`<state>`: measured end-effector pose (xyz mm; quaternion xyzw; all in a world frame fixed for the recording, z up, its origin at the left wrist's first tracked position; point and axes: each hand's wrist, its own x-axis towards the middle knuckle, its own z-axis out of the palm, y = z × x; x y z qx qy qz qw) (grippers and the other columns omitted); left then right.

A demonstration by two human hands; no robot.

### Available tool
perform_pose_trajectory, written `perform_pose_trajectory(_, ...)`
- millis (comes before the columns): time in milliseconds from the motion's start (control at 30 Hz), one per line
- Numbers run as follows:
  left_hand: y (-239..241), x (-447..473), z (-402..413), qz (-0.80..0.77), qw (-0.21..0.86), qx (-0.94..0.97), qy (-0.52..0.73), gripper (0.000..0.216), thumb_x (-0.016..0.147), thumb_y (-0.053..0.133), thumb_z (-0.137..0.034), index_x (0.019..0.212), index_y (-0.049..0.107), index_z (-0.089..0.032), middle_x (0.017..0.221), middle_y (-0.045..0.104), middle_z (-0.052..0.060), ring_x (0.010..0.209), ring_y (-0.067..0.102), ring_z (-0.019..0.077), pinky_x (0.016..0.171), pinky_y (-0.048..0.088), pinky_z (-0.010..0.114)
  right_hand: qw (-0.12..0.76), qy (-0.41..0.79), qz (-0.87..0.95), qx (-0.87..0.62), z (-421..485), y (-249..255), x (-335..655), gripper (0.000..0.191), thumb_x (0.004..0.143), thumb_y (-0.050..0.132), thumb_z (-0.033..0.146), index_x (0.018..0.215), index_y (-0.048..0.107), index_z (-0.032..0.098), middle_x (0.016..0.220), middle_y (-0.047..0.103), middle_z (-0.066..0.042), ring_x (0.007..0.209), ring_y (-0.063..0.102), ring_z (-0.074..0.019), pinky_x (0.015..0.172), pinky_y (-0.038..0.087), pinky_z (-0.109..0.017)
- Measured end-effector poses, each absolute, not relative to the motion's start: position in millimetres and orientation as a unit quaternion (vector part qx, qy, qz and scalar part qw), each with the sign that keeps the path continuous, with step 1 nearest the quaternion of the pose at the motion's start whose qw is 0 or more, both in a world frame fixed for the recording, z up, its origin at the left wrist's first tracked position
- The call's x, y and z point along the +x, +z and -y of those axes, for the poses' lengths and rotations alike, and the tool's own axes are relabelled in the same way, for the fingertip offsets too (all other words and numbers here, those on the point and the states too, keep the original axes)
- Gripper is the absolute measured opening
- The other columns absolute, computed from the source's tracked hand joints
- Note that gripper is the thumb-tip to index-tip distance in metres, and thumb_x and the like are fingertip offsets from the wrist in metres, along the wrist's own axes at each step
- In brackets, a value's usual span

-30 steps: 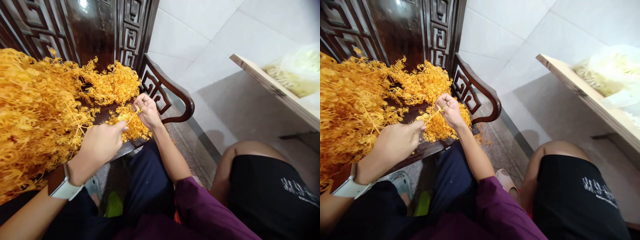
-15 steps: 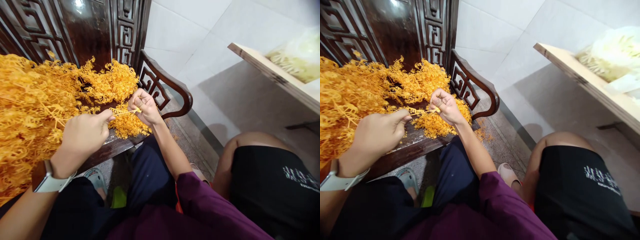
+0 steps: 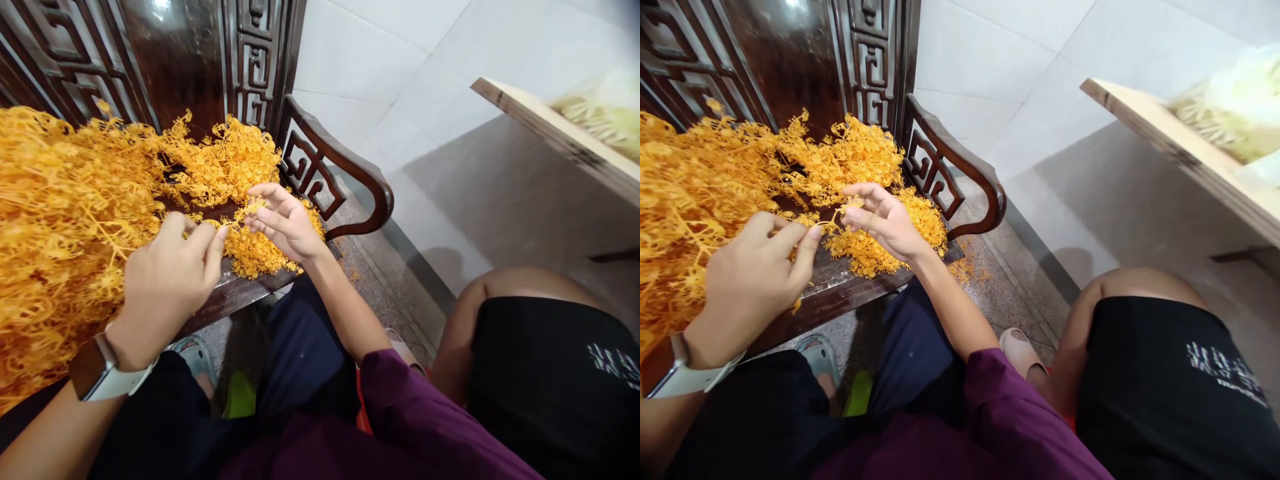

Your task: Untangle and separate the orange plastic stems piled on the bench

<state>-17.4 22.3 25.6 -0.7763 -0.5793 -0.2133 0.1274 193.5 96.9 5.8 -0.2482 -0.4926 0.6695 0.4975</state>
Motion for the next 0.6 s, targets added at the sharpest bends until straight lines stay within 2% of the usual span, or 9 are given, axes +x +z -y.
perform_pose_trajectory(100, 22, -17, -22, 0.524, 0.183, -0.800, -0.228, 0.037, 0.111, 0.053, -0.041, 0.084, 0.067, -0.020, 0.090, 0.065, 0.010, 0.060, 0.047, 0.0193, 0.053, 0.025, 0.034, 0.529, 0.636, 0.500, -0.257, -100, 0, 188, 0.051, 0.076, 0.099, 0.039, 0.113, 0.067, 0.024, 0.099, 0.066, 0.002, 0.083, 0.066, -0.0098, 0.076, 0.059, -0.023)
perform_pose_trajectory(167, 21, -18, -22, 0.483, 0.208, -0.818, -0.234, 0.036, 0.110, 0.058, -0.040, 0.080, 0.064, -0.020, 0.080, 0.060, 0.008, 0.062, 0.049, 0.0213, 0.055, 0.028, 0.035, 0.547, 0.609, 0.512, -0.258, -103, -5, 185, 0.045, 0.079, 0.097, 0.039, 0.109, 0.068, 0.023, 0.096, 0.066, 0.003, 0.078, 0.064, -0.0087, 0.074, 0.059, -0.023)
perform_pose_trajectory(233, 19, -18, -22, 0.465, 0.212, -0.822, -0.250, 0.034, 0.107, 0.064, -0.042, 0.081, 0.064, -0.020, 0.081, 0.061, 0.009, 0.065, 0.052, 0.0220, 0.055, 0.030, 0.036, 0.549, 0.589, 0.533, -0.261, -104, -8, 182, 0.039, 0.084, 0.093, 0.040, 0.107, 0.068, 0.022, 0.094, 0.068, 0.002, 0.077, 0.064, -0.0089, 0.074, 0.059, -0.023)
perform_pose_trajectory(333, 17, -17, -22, 0.471, 0.179, -0.807, -0.308, 0.034, 0.102, 0.073, -0.044, 0.079, 0.065, -0.020, 0.110, 0.071, 0.016, 0.072, 0.060, 0.0220, 0.056, 0.035, 0.036, 0.540, 0.587, 0.546, -0.256, -103, -9, 180, 0.035, 0.088, 0.089, 0.041, 0.108, 0.068, 0.022, 0.093, 0.069, 0.002, 0.081, 0.068, -0.0109, 0.076, 0.061, -0.025)
perform_pose_trajectory(400, 16, -15, -23, 0.465, 0.142, -0.797, -0.359, 0.037, 0.098, 0.079, -0.042, 0.073, 0.063, -0.020, 0.132, 0.071, 0.018, 0.086, 0.068, 0.0255, 0.066, 0.046, 0.039, 0.531, 0.612, 0.532, -0.247, -100, -7, 179, 0.038, 0.087, 0.090, 0.041, 0.110, 0.066, 0.022, 0.095, 0.069, 0.001, 0.084, 0.069, -0.0117, 0.078, 0.062, -0.026)
perform_pose_trajectory(433, 16, -14, -24, 0.457, 0.121, -0.792, -0.385, 0.039, 0.097, 0.081, -0.040, 0.070, 0.061, -0.020, 0.137, 0.071, 0.018, 0.093, 0.071, 0.0278, 0.074, 0.051, 0.042, 0.525, 0.627, 0.522, -0.242, -99, -6, 179, 0.040, 0.085, 0.092, 0.041, 0.111, 0.066, 0.023, 0.096, 0.069, 0.001, 0.085, 0.069, -0.0118, 0.078, 0.062, -0.026)
perform_pose_trajectory(500, 17, -12, -25, 0.436, 0.072, -0.784, -0.436, 0.043, 0.095, 0.083, -0.033, 0.064, 0.055, -0.021, 0.133, 0.076, 0.014, 0.102, 0.074, 0.0295, 0.088, 0.055, 0.046, 0.512, 0.656, 0.505, -0.231, -96, -3, 180, 0.045, 0.082, 0.094, 0.038, 0.112, 0.065, 0.023, 0.098, 0.070, 0.001, 0.084, 0.068, -0.0110, 0.080, 0.062, -0.026)
perform_pose_trajectory(533, 18, -11, -26, 0.426, 0.041, -0.778, -0.460, 0.045, 0.095, 0.083, -0.029, 0.062, 0.052, -0.021, 0.125, 0.079, 0.012, 0.102, 0.076, 0.0284, 0.090, 0.056, 0.045, 0.506, 0.666, 0.501, -0.223, -94, -1, 181, 0.046, 0.081, 0.095, 0.036, 0.113, 0.065, 0.023, 0.098, 0.069, 0.002, 0.084, 0.067, -0.0106, 0.080, 0.062, -0.025)
perform_pose_trajectory(600, 20, -9, -26, 0.411, -0.029, -0.761, -0.502, 0.050, 0.095, 0.080, -0.020, 0.058, 0.046, -0.020, 0.102, 0.083, 0.006, 0.099, 0.079, 0.0248, 0.085, 0.057, 0.039, 0.499, 0.677, 0.500, -0.206, -92, 2, 181, 0.048, 0.079, 0.096, 0.033, 0.115, 0.065, 0.023, 0.098, 0.068, 0.002, 0.085, 0.066, -0.0098, 0.081, 0.062, -0.024)
